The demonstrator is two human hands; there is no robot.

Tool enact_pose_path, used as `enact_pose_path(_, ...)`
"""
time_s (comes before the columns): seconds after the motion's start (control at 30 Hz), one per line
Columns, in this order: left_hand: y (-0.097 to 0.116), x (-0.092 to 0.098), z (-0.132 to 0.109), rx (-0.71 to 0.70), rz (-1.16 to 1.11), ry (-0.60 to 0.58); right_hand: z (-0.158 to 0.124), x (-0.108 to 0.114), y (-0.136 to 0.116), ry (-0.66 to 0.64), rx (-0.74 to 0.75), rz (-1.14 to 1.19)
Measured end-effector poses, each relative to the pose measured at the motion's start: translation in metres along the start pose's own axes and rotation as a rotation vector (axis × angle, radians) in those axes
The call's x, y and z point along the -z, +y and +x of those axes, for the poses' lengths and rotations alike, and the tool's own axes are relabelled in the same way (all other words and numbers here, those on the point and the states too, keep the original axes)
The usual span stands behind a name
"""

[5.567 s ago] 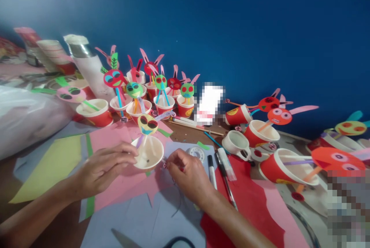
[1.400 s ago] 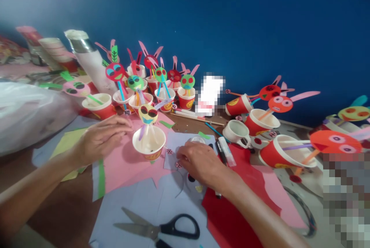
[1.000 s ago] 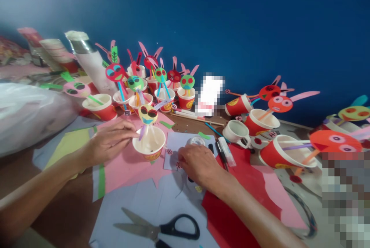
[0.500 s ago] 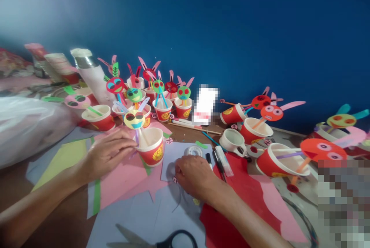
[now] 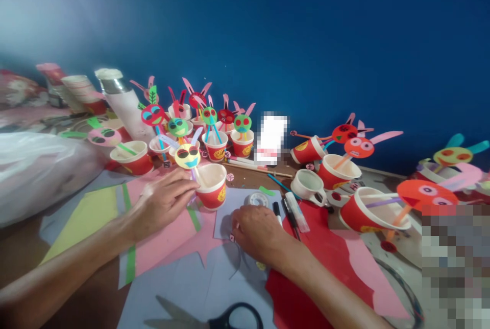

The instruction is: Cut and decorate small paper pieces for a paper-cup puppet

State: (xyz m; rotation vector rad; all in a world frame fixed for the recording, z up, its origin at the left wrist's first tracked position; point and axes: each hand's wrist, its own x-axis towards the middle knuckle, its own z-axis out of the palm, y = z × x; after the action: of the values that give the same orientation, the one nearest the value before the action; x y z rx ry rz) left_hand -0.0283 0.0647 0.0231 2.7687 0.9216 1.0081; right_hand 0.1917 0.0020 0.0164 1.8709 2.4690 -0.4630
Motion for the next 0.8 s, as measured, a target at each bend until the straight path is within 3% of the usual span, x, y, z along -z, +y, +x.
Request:
enact_pose_path(0.3, 0.005, -0.007, -0.003, -0.052, -0.007, -0.038, 0.000, 0.004, 0.001, -0.047, -0.012, 0.000)
enact_pose_path(0.6, 0.010, 0.009, -0.017, -0.027, 0.051, -0.066, -0.006, 0.015, -0.001, -0.076, 0.002, 0.143)
enact_pose_path(0.73, 0.022, 0.022, -0.032, 0.050, -0.051, -0.028, -0.009, 0.019, -0.004, -0.074, 0.046, 0.232)
enact_pose_path(0.8, 0.033, 0.026, -0.038, 0.195, -0.260, -0.041, -0.011, 0.019, -0.007, -0.058, 0.081, 0.322)
